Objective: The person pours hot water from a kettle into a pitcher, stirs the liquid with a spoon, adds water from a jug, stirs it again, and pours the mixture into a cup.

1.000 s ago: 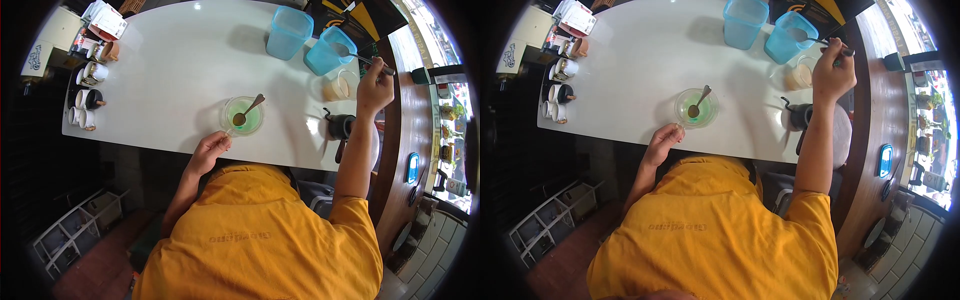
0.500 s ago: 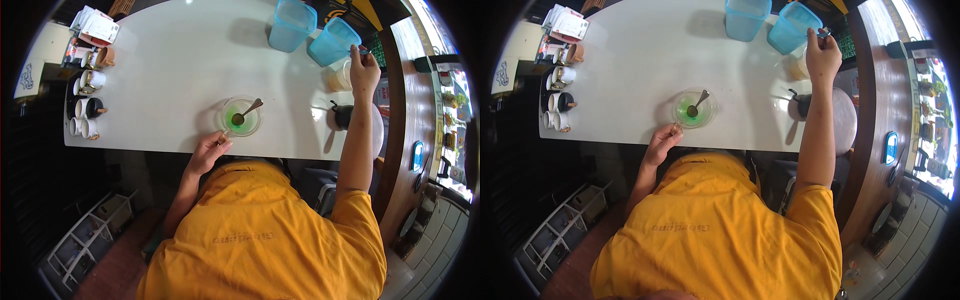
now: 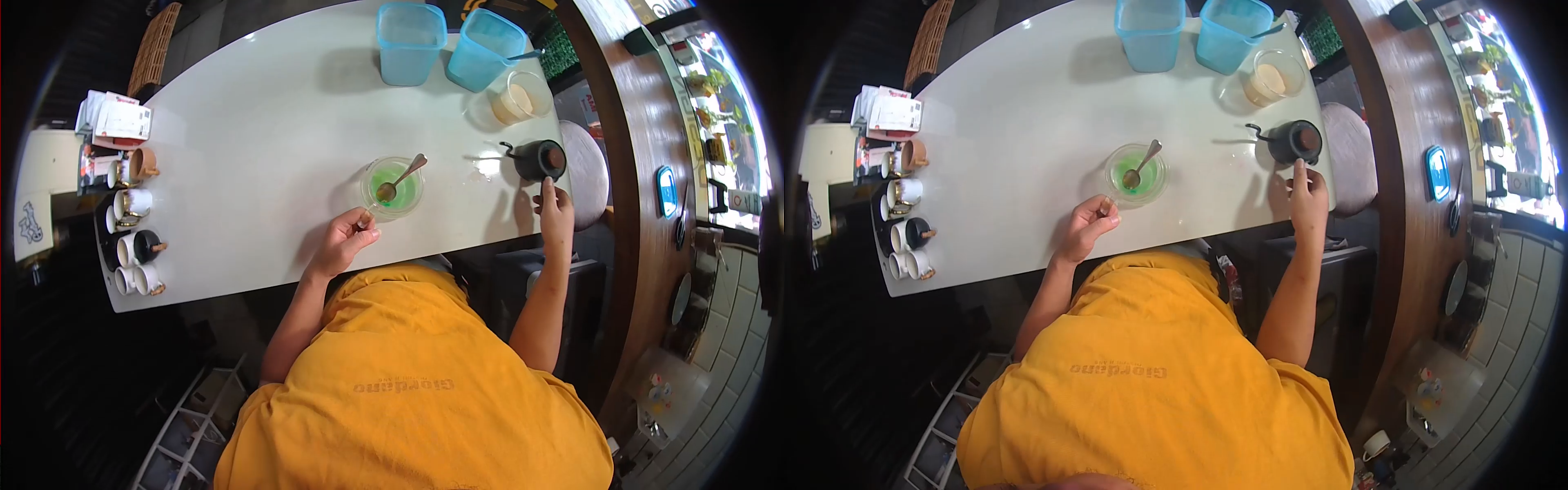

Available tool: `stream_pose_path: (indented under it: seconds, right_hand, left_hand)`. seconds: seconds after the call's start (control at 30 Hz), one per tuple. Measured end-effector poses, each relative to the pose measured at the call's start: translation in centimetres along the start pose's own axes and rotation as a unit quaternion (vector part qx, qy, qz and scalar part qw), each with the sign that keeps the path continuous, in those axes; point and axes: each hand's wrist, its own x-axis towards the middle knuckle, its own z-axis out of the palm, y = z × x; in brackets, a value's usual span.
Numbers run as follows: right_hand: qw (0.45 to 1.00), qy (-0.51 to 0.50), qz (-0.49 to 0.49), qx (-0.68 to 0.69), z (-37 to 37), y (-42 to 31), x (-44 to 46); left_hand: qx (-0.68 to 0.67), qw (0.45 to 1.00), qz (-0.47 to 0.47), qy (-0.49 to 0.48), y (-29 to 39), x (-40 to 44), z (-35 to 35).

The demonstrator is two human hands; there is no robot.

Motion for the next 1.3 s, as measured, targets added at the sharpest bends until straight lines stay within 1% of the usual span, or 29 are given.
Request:
stream_pose_path:
  seconds: [0.03,0.07,0.13,0.17,0.23,0.33,0.4,0.5,0.6,0.73,0.8,0.87,0.93,1.0,1.07,1.2,1.27,1.3]
  right_hand:
    - [1.000,0.004,-0.006,0.025,0.5,1.2,0.4]
    - [1.000,-0.007,0.017,0.007,0.6,1.2,0.2]
    - [0.995,-0.038,0.040,0.083,1.2,1.5,-0.2]
    - [0.995,-0.034,0.040,0.085,1.5,1.6,-0.5]
    - [0.982,-0.035,0.029,0.183,2.2,1.8,-0.7]
    - [0.980,-0.002,-0.009,0.201,3.0,2.0,-0.8]
    - [0.978,0.001,-0.015,0.209,2.9,1.5,-1.3]
    - [0.964,-0.017,-0.046,0.263,2.6,0.1,-2.3]
    - [0.961,-0.016,-0.074,0.266,2.1,-2.4,-3.9]
    - [0.965,-0.019,-0.112,0.235,2.0,-5.0,-5.9]
    - [0.970,-0.023,-0.143,0.196,2.1,-6.4,-6.9]
    - [0.969,-0.030,-0.149,0.196,2.3,-6.9,-7.5]
    - [0.966,-0.033,-0.191,0.171,2.5,-7.4,-8.0]
    - [0.966,-0.042,-0.195,0.166,2.5,-7.6,-8.2]
    - [0.970,-0.034,-0.218,0.105,2.6,-7.9,-8.4]
    - [0.969,-0.049,-0.229,0.077,3.2,-8.6,-9.0]
    - [0.960,-0.028,-0.275,0.045,3.6,-8.7,-9.0]
    - [0.960,-0.033,-0.275,0.045,3.7,-9.0,-9.2]
  left_hand:
    - [0.012,1.000,-0.001,-0.002,0.1,0.3,0.0]
    - [0.023,1.000,-0.003,-0.004,0.2,0.5,-0.1]
    - [0.024,1.000,-0.006,-0.012,0.3,0.7,0.1]
    - [0.024,1.000,-0.005,-0.013,0.4,0.9,0.0]
    - [0.030,0.999,-0.006,-0.018,0.7,1.1,0.1]
    - [0.034,0.999,-0.009,-0.022,0.9,1.3,0.1]
    - [0.034,0.999,-0.010,-0.022,1.0,1.4,0.0]
    - [0.034,0.999,0.004,-0.020,0.9,1.5,-0.1]
    - [0.018,1.000,-0.001,-0.024,1.0,1.5,-0.2]
    - [0.036,0.999,0.003,-0.004,1.0,1.5,0.0]
    - [0.036,0.999,0.006,0.002,0.8,1.4,-0.1]
    - [0.050,0.999,0.005,0.014,0.6,1.3,-0.1]
    - [0.044,0.999,0.003,0.018,0.5,1.3,0.0]
    - [0.038,0.999,0.000,0.023,0.5,1.2,0.1]
    - [0.000,1.000,0.011,0.028,0.4,1.2,0.3]
    - [0.004,0.999,0.018,0.040,-0.3,1.1,0.0]
    - [0.013,0.999,0.025,0.034,-0.5,1.1,0.0]
    - [0.012,0.999,0.024,0.038,-0.4,1.1,0.2]
